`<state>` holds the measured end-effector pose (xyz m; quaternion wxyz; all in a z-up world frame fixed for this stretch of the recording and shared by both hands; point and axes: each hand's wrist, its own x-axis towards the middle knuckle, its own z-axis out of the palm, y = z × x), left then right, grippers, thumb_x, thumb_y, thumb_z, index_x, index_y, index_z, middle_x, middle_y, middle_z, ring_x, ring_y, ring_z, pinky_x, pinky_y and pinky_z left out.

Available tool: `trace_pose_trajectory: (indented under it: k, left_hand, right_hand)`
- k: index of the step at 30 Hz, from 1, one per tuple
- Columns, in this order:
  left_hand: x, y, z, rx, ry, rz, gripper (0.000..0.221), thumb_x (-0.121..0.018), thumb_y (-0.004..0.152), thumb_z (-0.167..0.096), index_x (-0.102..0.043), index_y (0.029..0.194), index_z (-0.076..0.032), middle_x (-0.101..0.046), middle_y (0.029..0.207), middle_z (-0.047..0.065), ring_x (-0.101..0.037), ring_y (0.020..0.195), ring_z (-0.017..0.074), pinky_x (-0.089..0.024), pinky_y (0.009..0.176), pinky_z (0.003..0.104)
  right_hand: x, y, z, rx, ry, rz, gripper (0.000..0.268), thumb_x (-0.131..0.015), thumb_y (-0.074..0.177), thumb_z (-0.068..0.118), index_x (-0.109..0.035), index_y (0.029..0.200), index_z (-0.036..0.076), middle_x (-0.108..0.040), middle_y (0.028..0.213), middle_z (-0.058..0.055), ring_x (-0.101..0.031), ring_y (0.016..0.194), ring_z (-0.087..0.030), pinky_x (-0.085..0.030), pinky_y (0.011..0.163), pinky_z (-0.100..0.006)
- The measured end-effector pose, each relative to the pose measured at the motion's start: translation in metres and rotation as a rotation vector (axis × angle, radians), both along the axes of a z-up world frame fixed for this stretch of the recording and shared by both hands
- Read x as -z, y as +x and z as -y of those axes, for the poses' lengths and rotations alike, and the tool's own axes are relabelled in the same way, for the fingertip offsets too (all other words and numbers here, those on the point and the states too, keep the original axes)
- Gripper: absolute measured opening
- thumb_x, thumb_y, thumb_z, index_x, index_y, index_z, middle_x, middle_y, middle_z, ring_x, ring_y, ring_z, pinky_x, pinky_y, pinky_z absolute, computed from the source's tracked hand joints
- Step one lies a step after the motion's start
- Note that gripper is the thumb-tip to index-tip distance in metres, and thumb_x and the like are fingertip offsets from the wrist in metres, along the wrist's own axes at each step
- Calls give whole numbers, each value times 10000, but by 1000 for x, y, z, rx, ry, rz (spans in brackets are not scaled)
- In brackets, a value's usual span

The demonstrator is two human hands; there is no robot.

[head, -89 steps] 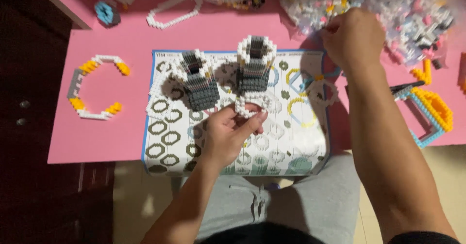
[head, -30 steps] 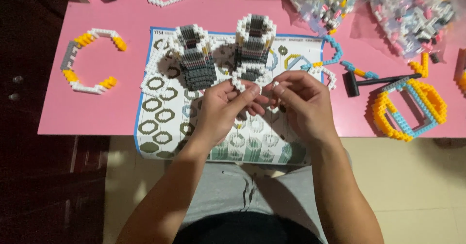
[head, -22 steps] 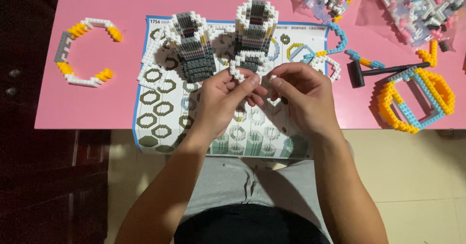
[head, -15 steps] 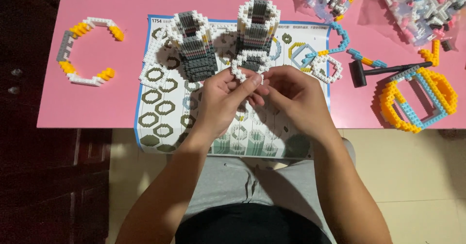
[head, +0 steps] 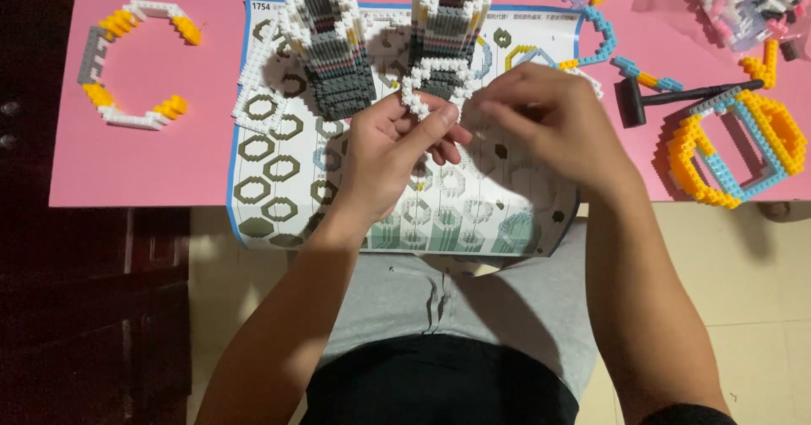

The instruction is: Assembling a circular structure using small interlocking plastic blocks while following an instruction manual.

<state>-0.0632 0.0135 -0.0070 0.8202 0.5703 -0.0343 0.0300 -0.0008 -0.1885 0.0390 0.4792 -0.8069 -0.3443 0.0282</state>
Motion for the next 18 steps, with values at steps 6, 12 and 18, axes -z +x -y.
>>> trace_pose_trajectory:
  k: [6,12,18]
  left_hand:
    - [-5,-2,-4,33,62,7,165,-707,1016,-196,-718,1082,-46,-802,933,181,-759,721,205,-635,657,285]
    - [-4,-2,-3,44,50,17,177,-712,1019,-176,-722,1089,-14,-777,876,178,-734,704,207,-628,647,296]
    - [-2,-4,-3,92,138,-21,204,-722,1007,-180,-707,1123,-13,-796,906,189,-756,710,203,-630,627,277]
  right_hand:
    - [47,19,27,222,275,-115,111,-677,1172,81,-746,1183,-4,-710,923,-85,-572,735,-98,-458,655,-224]
    - [51,16,30,263,330,-59,152,-651,1188,97,-739,1165,-24,-694,881,-121,-505,600,-111,-428,563,-233]
    - [17,2,12,-45,304,-139,287,-546,1168,71,-627,1379,-106,-696,1106,-192,-647,748,-179,-625,739,-296]
